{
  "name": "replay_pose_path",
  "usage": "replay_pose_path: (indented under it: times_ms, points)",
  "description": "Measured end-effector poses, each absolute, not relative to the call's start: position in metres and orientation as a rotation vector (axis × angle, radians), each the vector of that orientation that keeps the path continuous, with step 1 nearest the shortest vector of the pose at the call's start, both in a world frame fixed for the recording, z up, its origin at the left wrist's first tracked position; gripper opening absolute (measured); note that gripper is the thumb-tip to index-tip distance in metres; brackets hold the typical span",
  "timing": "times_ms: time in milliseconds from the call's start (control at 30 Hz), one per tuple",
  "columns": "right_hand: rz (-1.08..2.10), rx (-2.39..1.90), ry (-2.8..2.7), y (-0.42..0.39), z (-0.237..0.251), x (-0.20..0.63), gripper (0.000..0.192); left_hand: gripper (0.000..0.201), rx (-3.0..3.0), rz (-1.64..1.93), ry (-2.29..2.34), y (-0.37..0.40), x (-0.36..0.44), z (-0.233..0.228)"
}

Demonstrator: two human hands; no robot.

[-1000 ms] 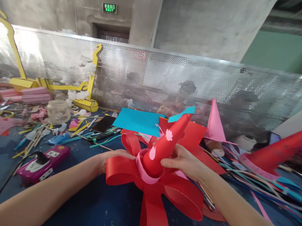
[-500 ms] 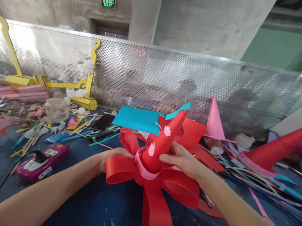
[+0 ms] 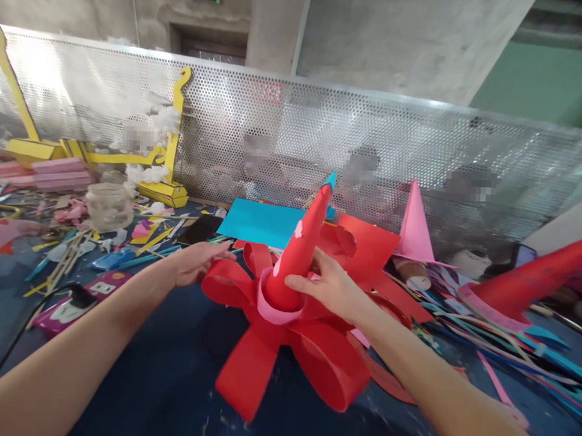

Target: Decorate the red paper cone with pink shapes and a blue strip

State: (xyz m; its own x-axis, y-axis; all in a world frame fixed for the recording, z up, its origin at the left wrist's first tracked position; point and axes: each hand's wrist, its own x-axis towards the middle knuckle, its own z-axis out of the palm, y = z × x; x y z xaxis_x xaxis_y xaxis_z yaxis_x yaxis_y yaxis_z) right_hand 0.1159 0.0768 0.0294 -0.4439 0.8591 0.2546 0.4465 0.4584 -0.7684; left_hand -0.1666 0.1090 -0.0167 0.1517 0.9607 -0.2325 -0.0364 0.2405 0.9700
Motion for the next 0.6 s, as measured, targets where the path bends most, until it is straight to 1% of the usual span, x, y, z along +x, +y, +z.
replay_pose_path:
  times_ms: [100, 200, 300, 400, 467, 500, 533, 600]
  points:
    - [0.658, -1.283, -2.072, 0.068, 0.035, 0.095, 0.047, 0.034, 1.085, 1.177, 1.259, 0.109, -0.172, -0.008]
    - [0.524, -1.425, -2.066, 0.061, 0.035, 0.080, 0.046, 0.038, 1.244, 1.320, 1.249, 0.103, -0.170, 0.000]
    - [0.608, -1.416, -2.062, 0.060, 0.029, 0.079, 0.050, 0.045, 1.474, 1.222, 1.157, 0.091, -0.163, 0.009]
    - [0.812, -1.221, -2.069, 0.059, 0.022, 0.087, 0.060, 0.057, 1.676, 1.007, 0.955, 0.079, -0.155, 0.015]
    - [0.875, -1.111, -2.071, 0.056, 0.019, 0.095, 0.065, 0.064, 1.764, 0.915, 0.826, 0.073, -0.147, 0.016]
    - [0.871, -1.089, -2.065, 0.055, 0.018, 0.099, 0.064, 0.066, 1.793, 0.905, 0.780, 0.070, -0.142, 0.015]
    - [0.846, -1.090, -2.052, 0.053, 0.017, 0.103, 0.058, 0.065, 1.812, 0.917, 0.756, 0.069, -0.137, 0.013]
    - [0.747, -1.129, -1.990, 0.049, 0.015, 0.112, 0.040, 0.061, 1.822, 0.978, 0.768, 0.066, -0.125, 0.010]
